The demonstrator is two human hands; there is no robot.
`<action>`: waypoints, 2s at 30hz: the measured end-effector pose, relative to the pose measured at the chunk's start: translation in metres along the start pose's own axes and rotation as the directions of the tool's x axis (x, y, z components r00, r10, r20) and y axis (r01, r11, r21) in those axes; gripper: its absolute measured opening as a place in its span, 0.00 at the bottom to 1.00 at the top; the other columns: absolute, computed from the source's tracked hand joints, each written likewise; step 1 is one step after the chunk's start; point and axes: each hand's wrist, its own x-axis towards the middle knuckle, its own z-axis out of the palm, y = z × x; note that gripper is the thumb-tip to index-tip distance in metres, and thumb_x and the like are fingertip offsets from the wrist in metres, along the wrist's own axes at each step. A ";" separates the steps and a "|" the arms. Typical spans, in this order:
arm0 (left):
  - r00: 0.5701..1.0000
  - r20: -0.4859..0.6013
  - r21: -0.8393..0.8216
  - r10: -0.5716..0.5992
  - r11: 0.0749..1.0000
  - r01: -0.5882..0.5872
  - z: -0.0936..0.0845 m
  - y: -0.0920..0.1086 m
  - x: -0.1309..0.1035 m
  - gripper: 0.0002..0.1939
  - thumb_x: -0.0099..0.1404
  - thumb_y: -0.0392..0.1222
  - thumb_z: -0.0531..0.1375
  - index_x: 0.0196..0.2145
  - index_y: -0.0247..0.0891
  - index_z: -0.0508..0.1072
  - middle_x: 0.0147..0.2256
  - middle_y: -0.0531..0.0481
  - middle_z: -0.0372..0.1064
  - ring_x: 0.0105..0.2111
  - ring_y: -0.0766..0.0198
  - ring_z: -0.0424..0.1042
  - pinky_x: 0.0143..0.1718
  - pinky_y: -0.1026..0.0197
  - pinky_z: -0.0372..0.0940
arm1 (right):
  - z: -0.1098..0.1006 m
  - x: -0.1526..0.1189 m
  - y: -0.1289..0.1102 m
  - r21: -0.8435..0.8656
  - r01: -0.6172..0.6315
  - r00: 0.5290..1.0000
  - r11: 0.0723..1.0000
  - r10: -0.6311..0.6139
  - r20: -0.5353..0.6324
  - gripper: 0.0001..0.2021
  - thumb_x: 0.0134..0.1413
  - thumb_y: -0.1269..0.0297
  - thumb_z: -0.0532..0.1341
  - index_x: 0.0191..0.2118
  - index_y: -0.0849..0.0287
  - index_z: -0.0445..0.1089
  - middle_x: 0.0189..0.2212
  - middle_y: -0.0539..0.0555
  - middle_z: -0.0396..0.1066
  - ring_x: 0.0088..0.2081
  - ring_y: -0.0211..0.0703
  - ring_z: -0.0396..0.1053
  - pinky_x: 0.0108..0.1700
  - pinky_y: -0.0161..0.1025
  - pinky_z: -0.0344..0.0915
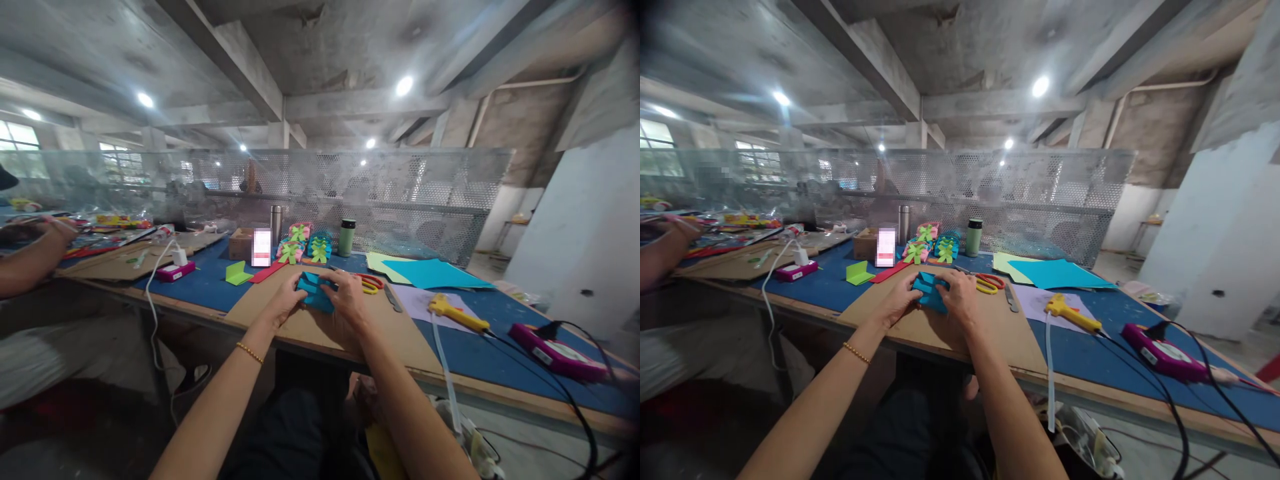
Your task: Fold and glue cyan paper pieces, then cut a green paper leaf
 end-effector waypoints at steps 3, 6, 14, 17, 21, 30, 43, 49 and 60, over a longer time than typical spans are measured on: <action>1.000 -0.005 -0.005 -0.014 1.000 0.014 0.001 0.002 -0.002 0.21 0.49 0.34 0.63 0.43 0.36 0.68 0.27 0.58 0.64 0.21 0.73 0.64 0.20 0.71 0.59 | 0.000 0.000 0.001 0.003 0.001 1.000 1.000 -0.001 -0.007 0.09 0.59 0.68 0.62 0.42 0.53 0.79 0.41 0.55 0.78 0.45 0.49 0.71 0.47 0.44 0.54; 0.999 -0.019 -0.023 -0.047 0.999 0.047 0.000 0.002 -0.003 0.23 0.49 0.37 0.66 0.44 0.37 0.68 0.28 0.57 0.65 0.21 0.73 0.65 0.21 0.70 0.60 | 0.002 -0.001 0.002 0.000 0.002 1.000 1.000 -0.002 -0.011 0.09 0.59 0.68 0.63 0.42 0.53 0.79 0.41 0.55 0.78 0.44 0.49 0.71 0.46 0.44 0.55; 0.998 -0.032 -0.005 -0.047 0.999 0.047 -0.003 -0.004 0.000 0.25 0.48 0.37 0.68 0.45 0.37 0.68 0.29 0.56 0.66 0.24 0.71 0.65 0.22 0.70 0.59 | 0.005 0.002 0.006 0.049 0.008 0.999 0.999 -0.006 -0.039 0.08 0.58 0.65 0.65 0.42 0.52 0.80 0.40 0.55 0.78 0.42 0.49 0.72 0.46 0.44 0.59; 0.999 -0.030 0.015 -0.037 0.999 0.038 -0.003 -0.003 0.000 0.24 0.49 0.37 0.67 0.45 0.36 0.68 0.28 0.56 0.65 0.24 0.71 0.65 0.22 0.69 0.60 | 0.005 0.003 0.008 0.103 0.004 1.000 0.995 -0.001 -0.027 0.08 0.57 0.64 0.65 0.41 0.53 0.81 0.39 0.56 0.79 0.40 0.47 0.73 0.44 0.43 0.62; 0.998 -0.041 0.036 -0.039 0.999 0.041 -0.001 -0.001 -0.001 0.23 0.49 0.37 0.67 0.44 0.37 0.68 0.30 0.55 0.66 0.24 0.71 0.65 0.22 0.69 0.60 | 0.006 0.005 0.009 0.144 0.009 1.000 0.990 -0.004 -0.029 0.07 0.58 0.65 0.64 0.38 0.52 0.81 0.37 0.55 0.79 0.39 0.46 0.73 0.44 0.42 0.63; 0.999 -0.030 0.077 -0.031 0.996 0.033 -0.002 -0.003 -0.001 0.23 0.51 0.38 0.66 0.46 0.37 0.69 0.29 0.56 0.66 0.22 0.72 0.64 0.21 0.70 0.59 | 0.011 0.004 0.009 -0.071 0.045 0.995 0.996 -0.051 -0.090 0.07 0.59 0.63 0.64 0.34 0.53 0.81 0.30 0.54 0.73 0.38 0.47 0.67 0.41 0.43 0.54; 0.999 -0.032 0.019 -0.012 1.000 0.012 -0.004 -0.003 -0.001 0.27 0.49 0.33 0.67 0.48 0.36 0.70 0.34 0.52 0.70 0.29 0.69 0.67 0.27 0.69 0.60 | 0.006 -0.001 0.003 -0.223 0.194 0.979 0.955 -0.203 -0.021 0.11 0.65 0.61 0.60 0.36 0.54 0.80 0.33 0.56 0.74 0.38 0.46 0.63 0.41 0.44 0.49; 1.000 -0.015 -0.035 0.026 0.999 -0.027 -0.008 -0.009 0.003 0.27 0.47 0.30 0.66 0.48 0.35 0.71 0.38 0.51 0.71 0.35 0.67 0.69 0.35 0.67 0.63 | 0.002 -0.002 -0.002 -0.265 0.267 0.964 0.927 -0.262 0.054 0.12 0.66 0.59 0.59 0.47 0.47 0.79 0.35 0.56 0.72 0.39 0.47 0.62 0.41 0.44 0.48; 0.998 -0.032 -0.134 -0.063 0.989 0.058 -0.004 0.001 0.003 0.27 0.43 0.30 0.58 0.44 0.36 0.75 0.32 0.52 0.70 0.29 0.67 0.66 0.28 0.67 0.60 | 0.004 -0.001 0.001 -0.206 0.289 0.957 0.935 -0.279 0.077 0.13 0.65 0.61 0.59 0.51 0.47 0.77 0.39 0.56 0.72 0.42 0.50 0.62 0.43 0.44 0.51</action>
